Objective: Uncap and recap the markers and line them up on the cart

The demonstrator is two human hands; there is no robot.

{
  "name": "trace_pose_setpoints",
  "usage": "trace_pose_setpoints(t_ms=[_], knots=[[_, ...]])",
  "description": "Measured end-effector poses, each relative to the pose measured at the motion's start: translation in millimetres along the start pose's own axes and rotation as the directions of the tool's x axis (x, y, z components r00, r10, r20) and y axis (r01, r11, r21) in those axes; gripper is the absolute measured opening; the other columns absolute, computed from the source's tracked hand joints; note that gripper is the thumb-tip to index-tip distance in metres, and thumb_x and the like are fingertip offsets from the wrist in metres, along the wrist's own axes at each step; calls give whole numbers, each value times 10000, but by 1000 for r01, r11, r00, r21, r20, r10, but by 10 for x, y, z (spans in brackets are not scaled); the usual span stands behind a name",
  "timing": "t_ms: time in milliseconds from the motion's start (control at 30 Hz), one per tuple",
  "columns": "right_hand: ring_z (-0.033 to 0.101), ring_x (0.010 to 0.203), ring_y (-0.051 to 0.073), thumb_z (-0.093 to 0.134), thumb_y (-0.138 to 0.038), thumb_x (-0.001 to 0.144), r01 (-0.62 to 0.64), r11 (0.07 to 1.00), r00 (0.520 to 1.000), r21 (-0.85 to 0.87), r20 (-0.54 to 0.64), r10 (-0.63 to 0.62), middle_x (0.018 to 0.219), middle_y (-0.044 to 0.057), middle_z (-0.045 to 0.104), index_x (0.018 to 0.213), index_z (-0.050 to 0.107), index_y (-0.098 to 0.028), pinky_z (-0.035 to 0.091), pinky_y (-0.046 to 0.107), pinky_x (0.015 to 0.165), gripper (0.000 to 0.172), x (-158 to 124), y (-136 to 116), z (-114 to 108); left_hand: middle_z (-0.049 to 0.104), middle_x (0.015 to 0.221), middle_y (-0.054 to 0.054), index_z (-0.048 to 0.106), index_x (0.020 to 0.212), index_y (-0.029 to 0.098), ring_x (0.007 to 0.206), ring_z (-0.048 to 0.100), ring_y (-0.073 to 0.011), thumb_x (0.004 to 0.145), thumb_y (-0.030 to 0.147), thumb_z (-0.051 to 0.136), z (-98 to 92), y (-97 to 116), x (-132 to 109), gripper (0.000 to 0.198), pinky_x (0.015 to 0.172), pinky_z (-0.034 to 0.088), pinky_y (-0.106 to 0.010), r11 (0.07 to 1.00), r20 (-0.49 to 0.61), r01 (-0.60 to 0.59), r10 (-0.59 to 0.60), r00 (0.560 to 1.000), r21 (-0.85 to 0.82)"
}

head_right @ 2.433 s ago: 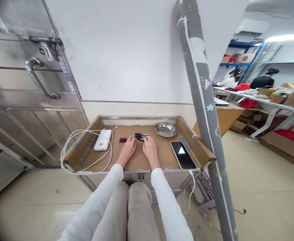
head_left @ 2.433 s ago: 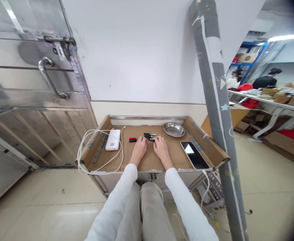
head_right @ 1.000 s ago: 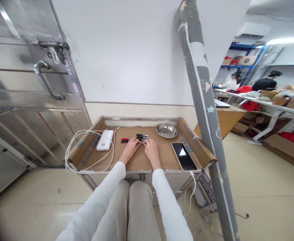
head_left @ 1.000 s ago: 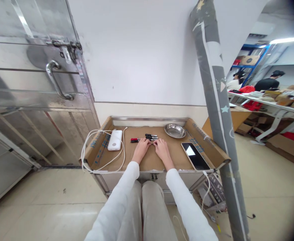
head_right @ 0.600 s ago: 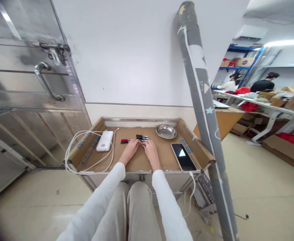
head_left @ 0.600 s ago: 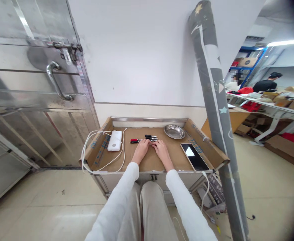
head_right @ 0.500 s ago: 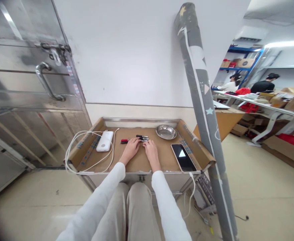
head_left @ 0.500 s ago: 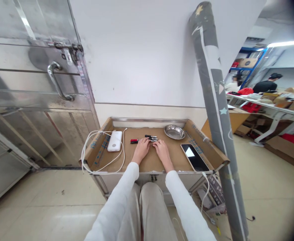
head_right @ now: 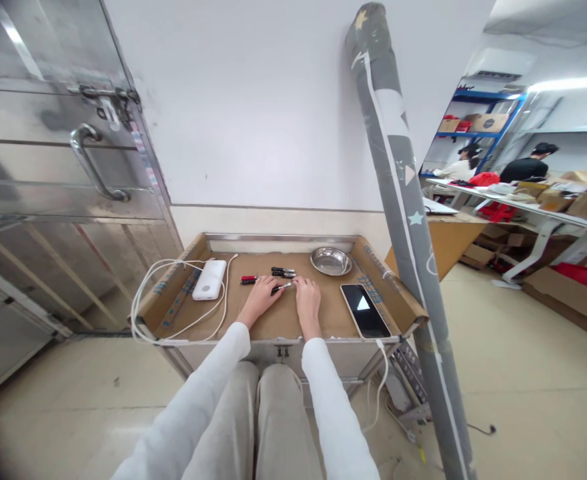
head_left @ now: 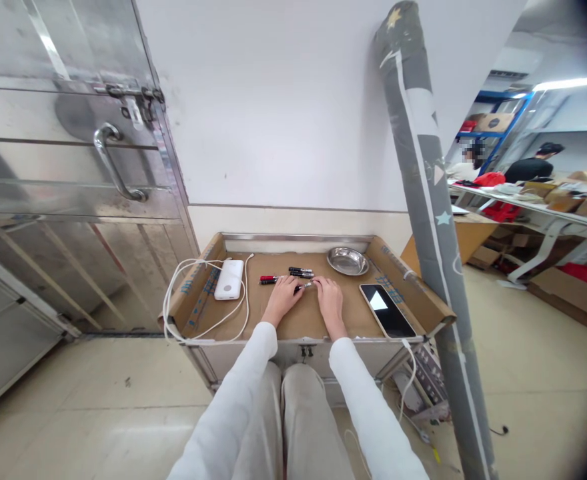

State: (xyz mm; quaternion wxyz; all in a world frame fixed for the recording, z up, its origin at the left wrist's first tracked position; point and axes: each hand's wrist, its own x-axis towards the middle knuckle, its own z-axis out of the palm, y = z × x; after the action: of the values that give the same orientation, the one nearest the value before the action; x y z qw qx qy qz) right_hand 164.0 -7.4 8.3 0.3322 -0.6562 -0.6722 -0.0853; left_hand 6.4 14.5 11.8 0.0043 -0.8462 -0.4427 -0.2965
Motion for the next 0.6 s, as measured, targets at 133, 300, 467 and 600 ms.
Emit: trace_pose_setpoints(t_ms=[133, 300, 467, 600], knots=[[594, 819, 178, 350, -249, 961, 22, 1000, 1000, 7, 11, -22, 890, 75, 684, 987, 646, -183, 370, 282, 774, 304, 2, -7, 7, 608, 953, -61, 592, 981, 187, 924, 548, -205, 913, 283, 469, -1, 4, -2, 170, 863, 411, -351, 998, -69, 54, -53, 996, 20], [599, 840, 181, 362, -252, 957, 26, 1000, 999, 14, -29, -25, 925, 81, 683, 990, 643, -182, 373, 282, 781, 292, 10, -2, 20, 597, 954, -55, 584, 1017, 198, 912, 541, -201, 919, 288, 461, 5, -8, -12, 181, 848, 414, -340, 997, -88, 20, -14, 996, 70], [609, 895, 193, 348, -244, 952, 96, 991, 995, 91, -39, -92, 989, 96, 682, 1031, 636, -174, 410, 310, 825, 307, 9, -36, 10, 596, 933, -53, 580, 1022, 198, 886, 538, -199, 923, 288, 455, -12, 2, -63, 184, 824, 416, -332, 991, -132, 26, -8, 991, 134], [568, 1087, 177, 323, -167, 919, 285, 926, 949, 249, 60, -308, 1227, 74, 602, 1313, 470, -211, 424, 319, 927, 423, -20, -97, 0, 606, 929, -53, 572, 1001, 189, 894, 542, -198, 930, 275, 438, -49, 15, -99, 174, 824, 411, -324, 982, -152, 68, -41, 988, 177]])
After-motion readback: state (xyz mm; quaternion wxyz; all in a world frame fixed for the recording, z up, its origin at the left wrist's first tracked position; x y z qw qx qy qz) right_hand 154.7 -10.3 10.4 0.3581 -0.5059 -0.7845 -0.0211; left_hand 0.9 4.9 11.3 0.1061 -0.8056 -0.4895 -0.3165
